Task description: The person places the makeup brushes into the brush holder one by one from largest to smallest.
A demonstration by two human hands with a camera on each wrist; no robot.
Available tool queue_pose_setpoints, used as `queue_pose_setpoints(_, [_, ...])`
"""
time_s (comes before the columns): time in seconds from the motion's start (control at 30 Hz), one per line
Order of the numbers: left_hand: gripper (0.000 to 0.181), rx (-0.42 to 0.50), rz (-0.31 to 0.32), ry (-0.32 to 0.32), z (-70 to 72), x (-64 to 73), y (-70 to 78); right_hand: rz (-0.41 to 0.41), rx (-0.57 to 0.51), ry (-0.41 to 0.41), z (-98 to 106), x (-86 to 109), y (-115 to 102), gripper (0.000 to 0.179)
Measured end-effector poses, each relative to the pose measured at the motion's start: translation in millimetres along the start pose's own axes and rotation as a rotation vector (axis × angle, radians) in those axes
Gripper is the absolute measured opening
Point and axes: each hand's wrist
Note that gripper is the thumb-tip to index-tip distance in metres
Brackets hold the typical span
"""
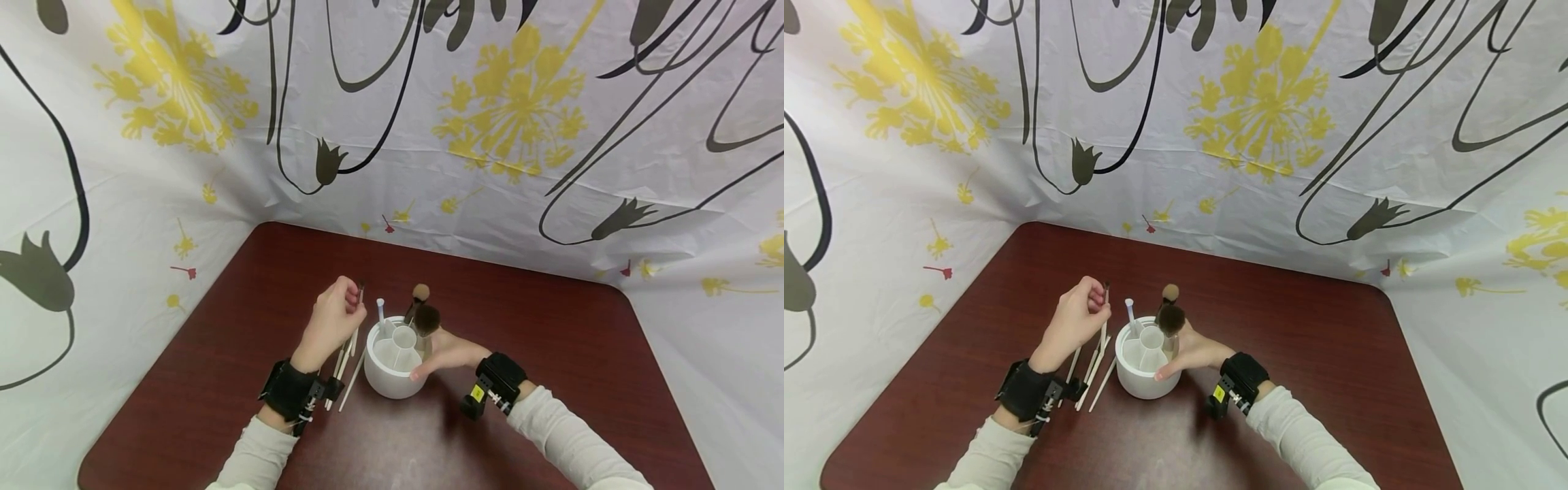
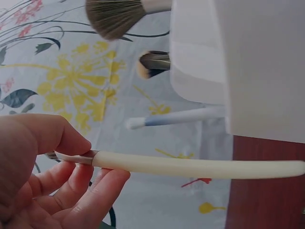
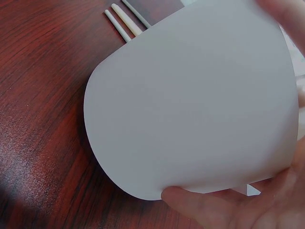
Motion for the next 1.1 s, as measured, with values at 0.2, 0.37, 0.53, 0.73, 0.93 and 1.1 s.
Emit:
queue_pose_setpoints(0.2, [0.020, 0.005, -0.022, 0.022, 2.4, -1.7, 8.1, -0.010, 0.014, -0.001, 0.4, 1.0, -1.8, 0.078])
queue_pose_setpoints(0.37, [0.021, 0.010, -0.049, 0.040, 1.4, -2.6, 12.1, -0.014, 0.028, 0.006, 3.0, -1.8, 14.1, 0.080])
queue_pose_setpoints(0.53, [0.021, 0.027, -0.053, 0.043, -0.9, -3.0, 14.7, 0.002, 0.029, 0.002, 5.7, -3.7, 28.2, 0.080])
queue_pose_setpoints(0.73, [0.022, 0.044, -0.062, 0.046, -0.8, -2.9, 17.9, -0.016, 0.040, 0.013, 3.9, -2.0, 21.5, 0.080])
queue_pose_setpoints(0.93, [0.021, 0.089, -0.060, 0.060, 2.7, -2.6, 25.8, -0.016, 0.009, -0.003, 5.9, -3.1, 29.4, 0.082])
queue_pose_setpoints(1.1, [0.022, 0.126, -0.039, 0.054, -2.9, -2.4, 26.1, -0.020, 0.007, -0.002, 5.7, -3.0, 29.3, 0.080])
Point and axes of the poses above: each hand's wrist, its own x-axis away from the middle knuckle, its own z-axis out of the back of the hand, y = z × x
